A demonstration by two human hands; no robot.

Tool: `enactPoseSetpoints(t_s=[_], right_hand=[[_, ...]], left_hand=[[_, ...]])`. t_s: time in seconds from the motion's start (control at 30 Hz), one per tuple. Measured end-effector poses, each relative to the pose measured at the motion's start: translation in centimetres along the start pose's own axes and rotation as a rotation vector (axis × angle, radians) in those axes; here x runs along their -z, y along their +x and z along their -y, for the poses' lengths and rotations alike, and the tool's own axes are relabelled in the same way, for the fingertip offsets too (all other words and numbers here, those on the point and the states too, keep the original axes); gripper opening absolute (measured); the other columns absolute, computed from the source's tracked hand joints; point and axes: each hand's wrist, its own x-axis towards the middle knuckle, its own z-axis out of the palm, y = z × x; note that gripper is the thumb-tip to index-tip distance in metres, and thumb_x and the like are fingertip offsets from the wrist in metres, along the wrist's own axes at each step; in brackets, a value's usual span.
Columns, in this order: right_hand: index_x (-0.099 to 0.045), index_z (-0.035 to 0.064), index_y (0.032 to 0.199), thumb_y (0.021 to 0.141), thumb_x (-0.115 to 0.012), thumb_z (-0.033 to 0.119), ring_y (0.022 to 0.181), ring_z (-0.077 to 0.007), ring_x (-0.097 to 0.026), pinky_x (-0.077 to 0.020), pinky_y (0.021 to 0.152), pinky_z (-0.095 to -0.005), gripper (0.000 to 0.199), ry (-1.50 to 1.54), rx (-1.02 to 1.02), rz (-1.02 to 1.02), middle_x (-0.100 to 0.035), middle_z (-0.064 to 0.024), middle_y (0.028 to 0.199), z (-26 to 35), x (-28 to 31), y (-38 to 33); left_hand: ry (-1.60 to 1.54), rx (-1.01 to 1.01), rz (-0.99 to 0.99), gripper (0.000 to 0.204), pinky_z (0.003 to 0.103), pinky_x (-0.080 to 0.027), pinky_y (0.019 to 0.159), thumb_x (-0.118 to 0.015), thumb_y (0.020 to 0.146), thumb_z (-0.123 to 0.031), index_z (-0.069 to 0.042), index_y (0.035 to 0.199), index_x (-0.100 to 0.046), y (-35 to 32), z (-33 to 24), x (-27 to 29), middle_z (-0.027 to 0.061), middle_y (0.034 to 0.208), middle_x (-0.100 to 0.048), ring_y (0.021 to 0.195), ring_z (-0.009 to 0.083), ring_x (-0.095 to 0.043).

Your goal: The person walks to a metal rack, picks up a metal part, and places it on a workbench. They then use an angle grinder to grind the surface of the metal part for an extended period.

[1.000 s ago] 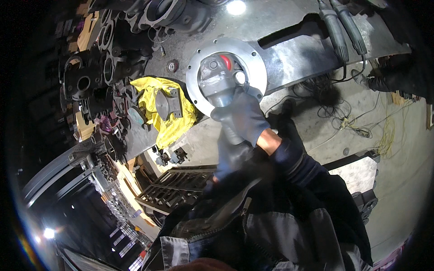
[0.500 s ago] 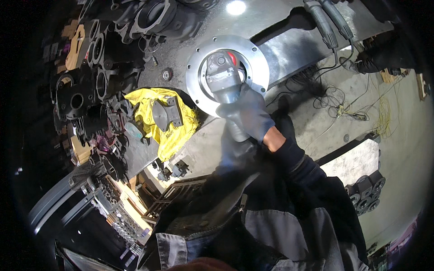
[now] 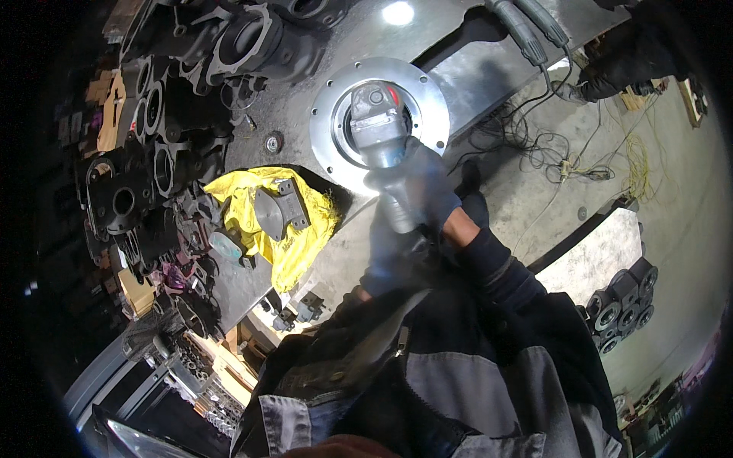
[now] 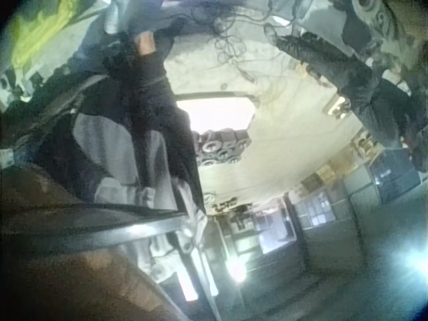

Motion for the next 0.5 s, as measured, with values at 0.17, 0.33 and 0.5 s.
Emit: enactPoseSetpoints(t_s=[0.17, 0.33, 0.5], right_hand=[[-0.065, -0.0012, 0.112, 0.075, -0.086, 0.012, 0.082, -0.0128, -0.064, -0.054, 0.073, -0.0297, 0.045, -0.059, -0.05, -0.047, -0.069, -0.0048, 0.097, 0.9, -0.1, -0.4], [-0.065, -0.0006, 0.112, 0.076, -0.085, 0.011, 0.083, -0.0125, -0.064, -0.0538, 0.073, -0.0298, 0.043, 0.116, -0.195, -0.055, -0.069, -0.0043, 0.097, 2.1, 0.0, -0.6], [-0.064, -0.0003, 0.111, 0.077, -0.084, 0.01, 0.083, -0.0121, -0.064, -0.0534, 0.073, -0.0294, 0.041, 0.109, -0.188, -0.064, -0.068, -0.0039, 0.097, 2.1, -0.3, -0.6]], left_hand=[[0.042, -0.051, 0.022, 0.059, 0.035, -0.058, 0.073, -0.079, 0.075, -0.015, 0.004, 0.122, -0.05, 0.4, 0.7, 0.3, 0.0148, 0.098, -0.07, 0.087, 0.0223, -0.071], [-0.06, -0.136, 0.07, 0.058, 0.035, -0.057, 0.071, -0.079, 0.075, -0.014, 0.004, 0.121, -0.05, 0.3, -0.7, 0.8, 0.0134, 0.099, -0.069, 0.086, 0.0216, -0.07], [-0.118, 0.101, 0.215, 0.059, 0.033, -0.057, 0.067, -0.08, 0.075, -0.015, 0.004, 0.122, -0.05, -0.3, -1.6, 2.2, 0.0122, 0.1, -0.068, 0.083, 0.0197, -0.069]])
